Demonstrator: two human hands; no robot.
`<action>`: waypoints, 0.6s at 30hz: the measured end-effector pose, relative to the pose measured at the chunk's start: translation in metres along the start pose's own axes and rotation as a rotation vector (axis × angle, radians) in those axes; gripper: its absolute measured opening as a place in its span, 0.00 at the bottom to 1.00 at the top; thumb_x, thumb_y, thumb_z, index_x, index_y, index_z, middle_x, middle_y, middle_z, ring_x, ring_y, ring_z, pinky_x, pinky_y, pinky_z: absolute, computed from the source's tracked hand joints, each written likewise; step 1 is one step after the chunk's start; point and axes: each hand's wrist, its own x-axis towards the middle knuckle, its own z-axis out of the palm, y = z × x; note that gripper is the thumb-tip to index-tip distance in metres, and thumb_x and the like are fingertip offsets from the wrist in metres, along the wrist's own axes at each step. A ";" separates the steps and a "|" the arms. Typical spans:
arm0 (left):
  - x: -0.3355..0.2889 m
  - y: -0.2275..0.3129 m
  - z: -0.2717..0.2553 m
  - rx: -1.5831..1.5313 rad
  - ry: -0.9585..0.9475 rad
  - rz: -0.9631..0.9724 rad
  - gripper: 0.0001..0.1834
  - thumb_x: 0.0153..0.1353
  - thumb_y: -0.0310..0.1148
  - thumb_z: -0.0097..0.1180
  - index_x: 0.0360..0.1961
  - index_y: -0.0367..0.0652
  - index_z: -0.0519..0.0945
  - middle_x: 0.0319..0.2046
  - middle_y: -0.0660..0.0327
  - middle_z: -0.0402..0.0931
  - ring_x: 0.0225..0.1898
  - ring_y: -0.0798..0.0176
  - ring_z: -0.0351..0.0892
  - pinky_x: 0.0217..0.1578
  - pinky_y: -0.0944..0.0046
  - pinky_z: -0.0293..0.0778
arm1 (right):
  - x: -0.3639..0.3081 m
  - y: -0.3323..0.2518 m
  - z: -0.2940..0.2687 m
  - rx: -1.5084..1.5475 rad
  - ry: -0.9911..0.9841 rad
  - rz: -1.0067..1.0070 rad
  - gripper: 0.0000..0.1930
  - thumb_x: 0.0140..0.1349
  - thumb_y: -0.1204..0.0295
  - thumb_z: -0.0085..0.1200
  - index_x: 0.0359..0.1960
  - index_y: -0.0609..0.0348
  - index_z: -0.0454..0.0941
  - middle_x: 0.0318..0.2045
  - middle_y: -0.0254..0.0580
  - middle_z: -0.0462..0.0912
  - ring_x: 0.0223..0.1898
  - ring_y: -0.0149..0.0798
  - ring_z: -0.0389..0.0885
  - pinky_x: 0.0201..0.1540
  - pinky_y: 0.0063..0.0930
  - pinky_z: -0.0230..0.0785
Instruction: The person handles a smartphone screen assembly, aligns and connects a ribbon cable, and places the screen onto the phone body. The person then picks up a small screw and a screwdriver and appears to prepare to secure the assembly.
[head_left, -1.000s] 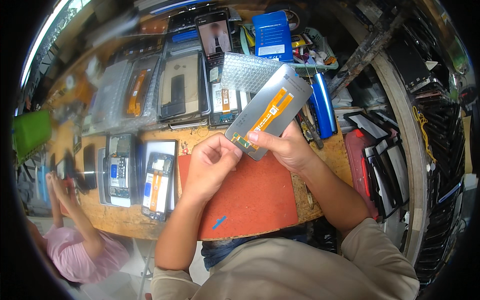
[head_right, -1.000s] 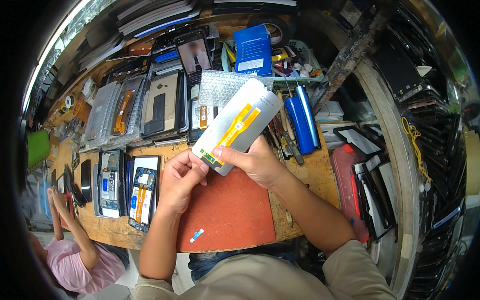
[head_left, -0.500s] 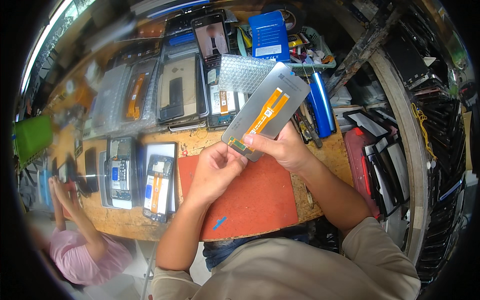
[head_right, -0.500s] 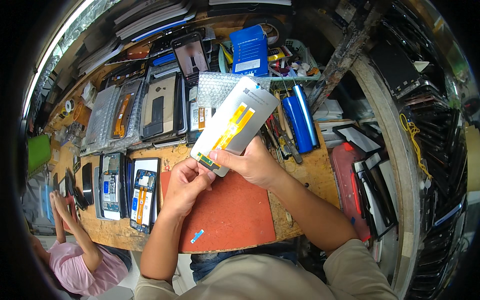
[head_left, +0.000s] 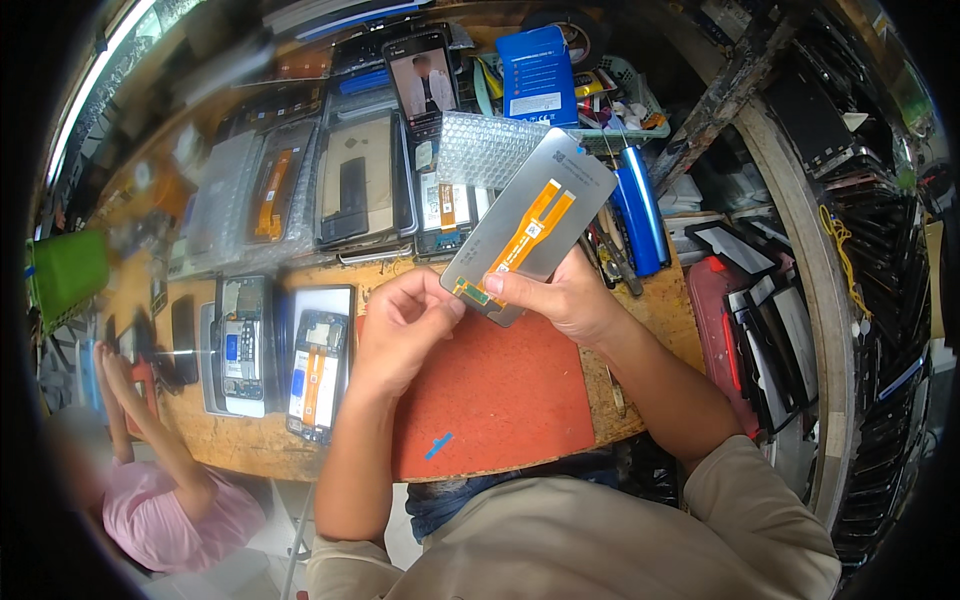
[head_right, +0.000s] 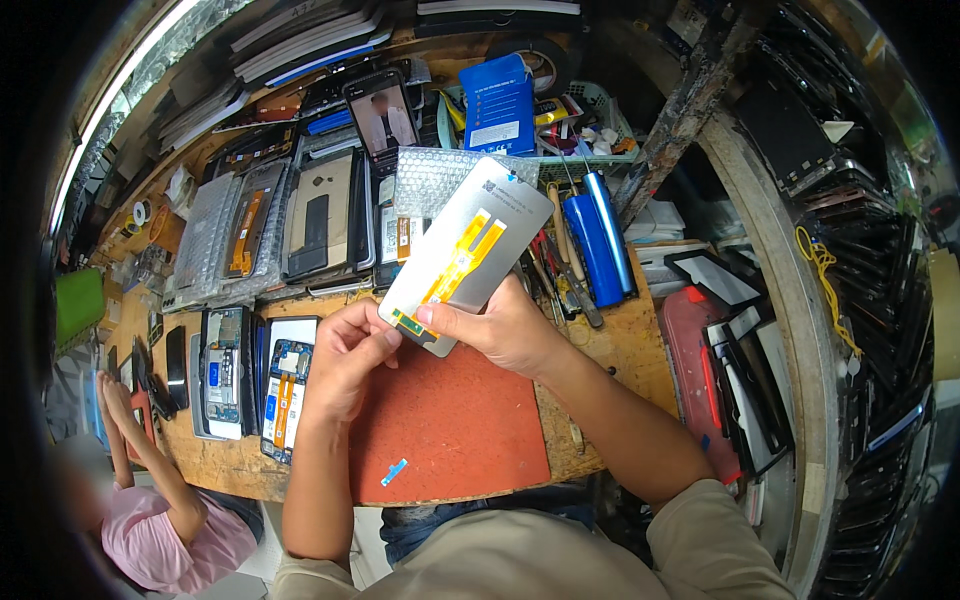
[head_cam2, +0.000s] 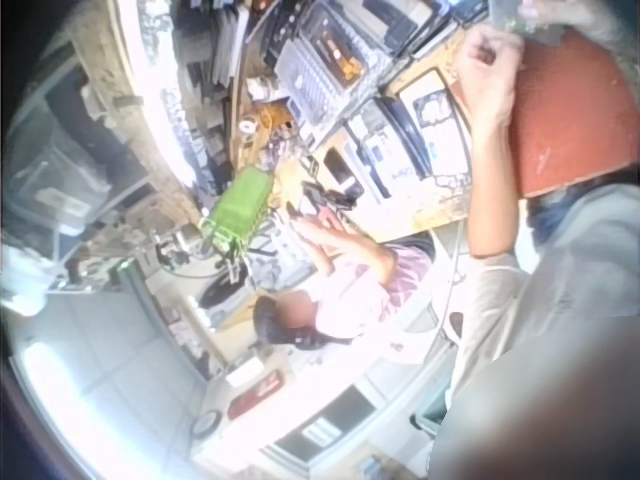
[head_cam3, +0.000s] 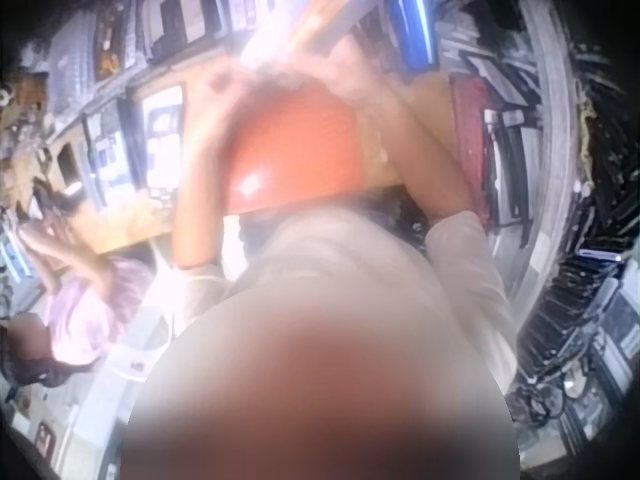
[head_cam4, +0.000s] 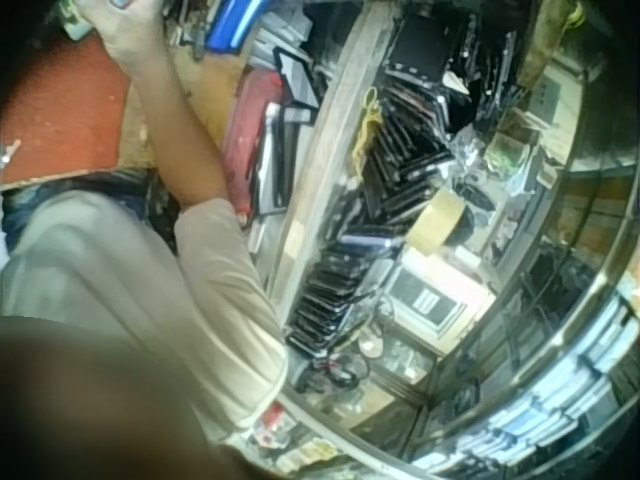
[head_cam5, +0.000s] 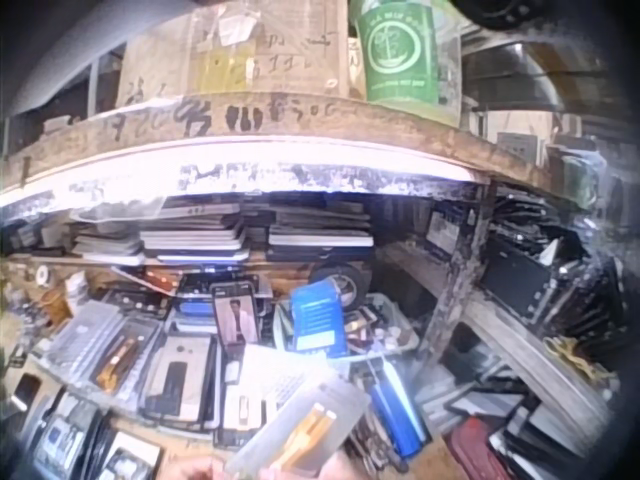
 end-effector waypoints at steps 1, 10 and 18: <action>0.001 0.001 -0.002 -0.013 0.014 0.003 0.01 0.66 0.25 0.63 0.36 0.40 0.84 0.29 0.70 0.80 0.32 0.78 0.75 0.36 0.72 0.72 | 0.000 0.000 0.000 -0.007 -0.006 -0.005 0.20 0.69 0.75 0.65 0.61 0.62 0.76 0.52 0.39 0.85 0.53 0.30 0.84 0.57 0.31 0.78; 0.007 0.001 -0.019 -0.133 0.184 0.147 0.05 0.70 0.31 0.60 0.36 0.43 0.81 0.33 0.65 0.81 0.30 0.72 0.75 0.36 0.67 0.74 | -0.001 -0.003 0.000 -0.041 -0.026 -0.020 0.20 0.69 0.74 0.66 0.60 0.62 0.76 0.52 0.38 0.85 0.54 0.30 0.83 0.58 0.31 0.77; 0.004 -0.005 -0.004 0.069 -0.122 -0.016 0.17 0.76 0.42 0.60 0.53 0.38 0.83 0.40 0.61 0.85 0.40 0.69 0.82 0.41 0.65 0.79 | -0.002 0.002 0.002 0.038 -0.040 0.050 0.18 0.70 0.73 0.65 0.59 0.62 0.78 0.51 0.38 0.86 0.52 0.31 0.84 0.57 0.32 0.77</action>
